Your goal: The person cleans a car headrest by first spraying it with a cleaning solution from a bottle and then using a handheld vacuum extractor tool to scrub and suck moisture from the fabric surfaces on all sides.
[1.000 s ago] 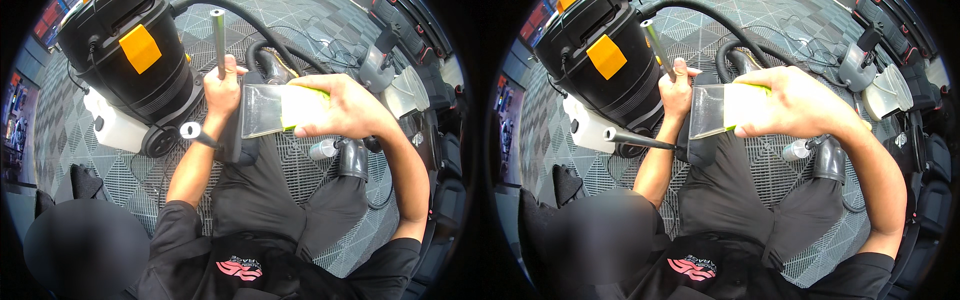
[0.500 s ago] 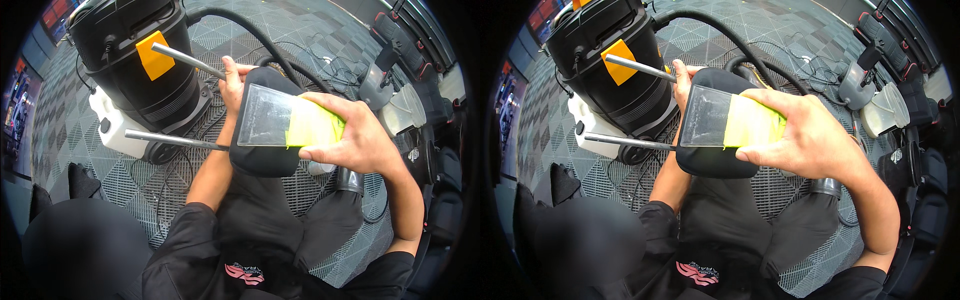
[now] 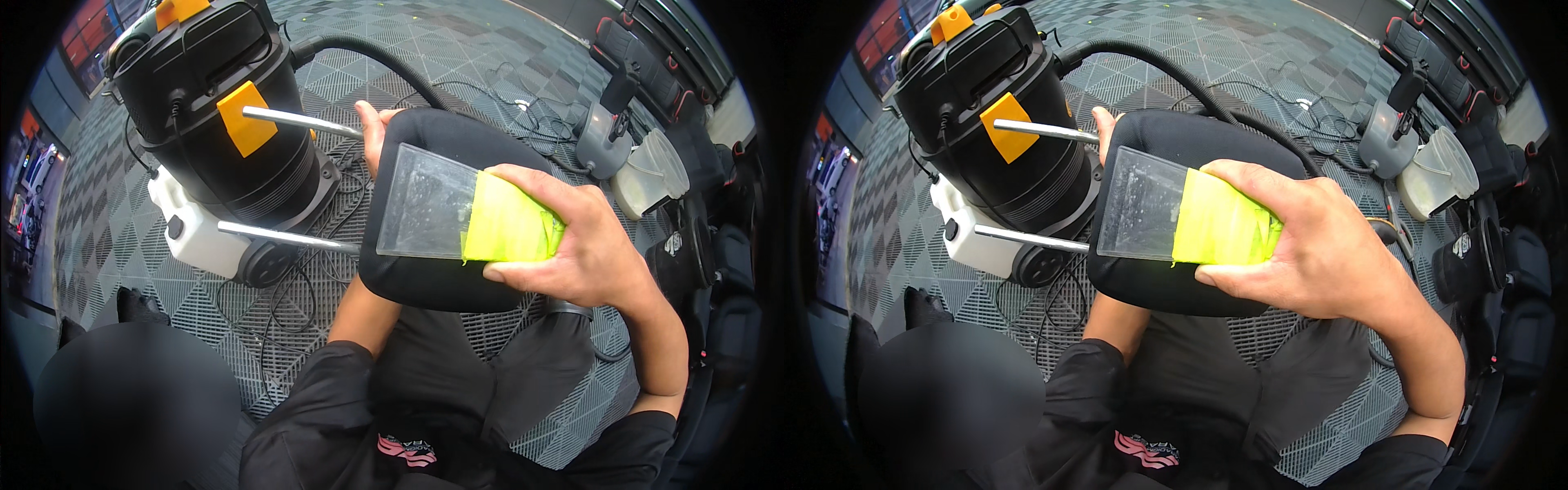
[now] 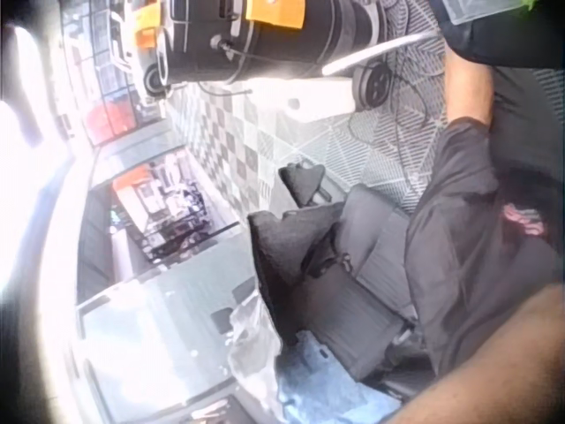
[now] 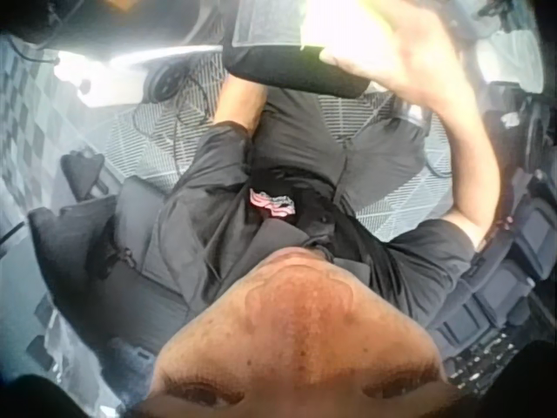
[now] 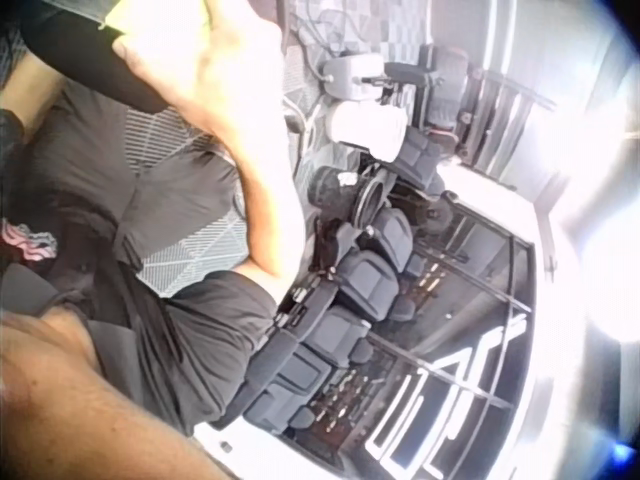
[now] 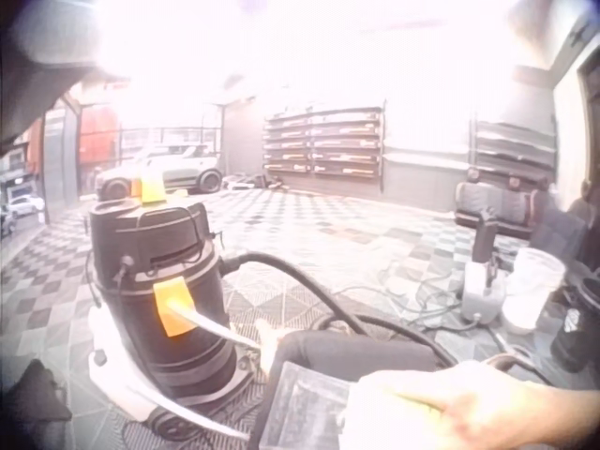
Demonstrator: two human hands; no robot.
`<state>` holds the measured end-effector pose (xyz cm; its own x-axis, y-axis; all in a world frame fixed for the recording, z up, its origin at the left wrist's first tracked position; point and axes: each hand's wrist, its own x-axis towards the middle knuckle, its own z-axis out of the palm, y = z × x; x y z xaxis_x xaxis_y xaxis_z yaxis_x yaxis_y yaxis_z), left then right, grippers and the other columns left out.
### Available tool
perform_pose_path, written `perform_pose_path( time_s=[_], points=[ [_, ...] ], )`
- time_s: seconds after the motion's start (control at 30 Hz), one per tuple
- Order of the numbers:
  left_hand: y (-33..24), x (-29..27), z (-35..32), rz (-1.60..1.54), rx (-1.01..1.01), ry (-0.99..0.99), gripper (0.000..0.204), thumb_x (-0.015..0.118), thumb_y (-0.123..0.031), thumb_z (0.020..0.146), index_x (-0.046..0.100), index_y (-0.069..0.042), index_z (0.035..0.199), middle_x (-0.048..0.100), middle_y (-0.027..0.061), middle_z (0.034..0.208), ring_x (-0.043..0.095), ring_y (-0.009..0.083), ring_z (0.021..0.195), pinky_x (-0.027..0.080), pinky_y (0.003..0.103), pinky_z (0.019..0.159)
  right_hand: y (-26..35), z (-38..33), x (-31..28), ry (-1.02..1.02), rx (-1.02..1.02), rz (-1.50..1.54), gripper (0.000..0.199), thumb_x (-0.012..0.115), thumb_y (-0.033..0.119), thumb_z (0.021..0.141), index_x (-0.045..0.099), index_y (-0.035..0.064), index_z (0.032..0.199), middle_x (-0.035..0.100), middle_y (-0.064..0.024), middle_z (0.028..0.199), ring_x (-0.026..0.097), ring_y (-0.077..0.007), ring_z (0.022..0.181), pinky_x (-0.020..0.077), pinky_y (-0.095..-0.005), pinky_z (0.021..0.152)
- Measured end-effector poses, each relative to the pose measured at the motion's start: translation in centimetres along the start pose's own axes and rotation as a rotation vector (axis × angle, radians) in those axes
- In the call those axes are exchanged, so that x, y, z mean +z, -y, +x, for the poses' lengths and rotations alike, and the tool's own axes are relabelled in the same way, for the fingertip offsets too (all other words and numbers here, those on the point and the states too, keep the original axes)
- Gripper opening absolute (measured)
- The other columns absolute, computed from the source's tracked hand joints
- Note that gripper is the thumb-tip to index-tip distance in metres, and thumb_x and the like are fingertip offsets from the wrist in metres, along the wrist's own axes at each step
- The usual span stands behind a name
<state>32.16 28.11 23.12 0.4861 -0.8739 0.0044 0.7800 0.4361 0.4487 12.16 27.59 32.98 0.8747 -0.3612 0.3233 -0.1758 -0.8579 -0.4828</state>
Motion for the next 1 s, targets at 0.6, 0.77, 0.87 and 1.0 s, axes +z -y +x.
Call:
perform_pose_path(
  time_s=[0.6,0.77,0.87,1.0],
  points=[
    [-1.2,-2.1,2.3,-0.093,0.174,0.116,0.058,0.037,-0.061,0.107,0.045,-0.019,0.068,0.042,-0.008,0.059,0.044,0.0038,0.05,0.042,0.022,0.047,0.6,-0.9,0.1,-0.009,0.007,-0.043,0.066,0.087,0.024,0.071,0.061,0.0036,0.128,0.073,-0.017,0.105,0.072,-0.0371,0.093,0.0587,-0.0387,0.081],
    [-0.5,-3.2,0.8,-0.126,0.139,0.174,0.058,0.037,-0.061,0.107,0.045,-0.019,0.068,0.043,-0.0079,0.059,0.044,0.0037,0.05,0.042,0.022,0.047,0.7,-1.2,-0.2,0.021,0.019,-0.031,0.066,0.087,0.025,0.071,0.06,0.0051,0.129,0.073,-0.0155,0.107,0.072,-0.0361,0.093,0.0585,-0.0395,0.081],
    [0.2,-4.0,-0.2,-0.145,0.113,0.206,0.058,0.037,-0.061,0.107,0.045,-0.019,0.068,0.044,-0.0078,0.059,0.045,0.0037,0.05,0.042,0.022,0.047,0.7,-1.6,-0.4,0.017,0.025,-0.042,0.066,0.087,0.026,0.071,0.06,0.0057,0.128,0.073,-0.0148,0.107,0.072,-0.0355,0.093,0.0584,-0.04,0.081],
    [0.5,-4.9,-0.8,-0.15,0.11,0.231,0.058,0.037,-0.061,0.107,0.046,-0.018,0.069,0.044,-0.0077,0.06,0.045,0.0037,0.051,0.043,0.021,0.047,0.6,-2.0,-0.6,0.018,0.023,-0.075,0.067,0.088,0.025,0.07,0.06,0.0056,0.129,0.073,-0.0149,0.107,0.073,-0.0353,0.094,0.0587,-0.0395,0.082]
  ],
)
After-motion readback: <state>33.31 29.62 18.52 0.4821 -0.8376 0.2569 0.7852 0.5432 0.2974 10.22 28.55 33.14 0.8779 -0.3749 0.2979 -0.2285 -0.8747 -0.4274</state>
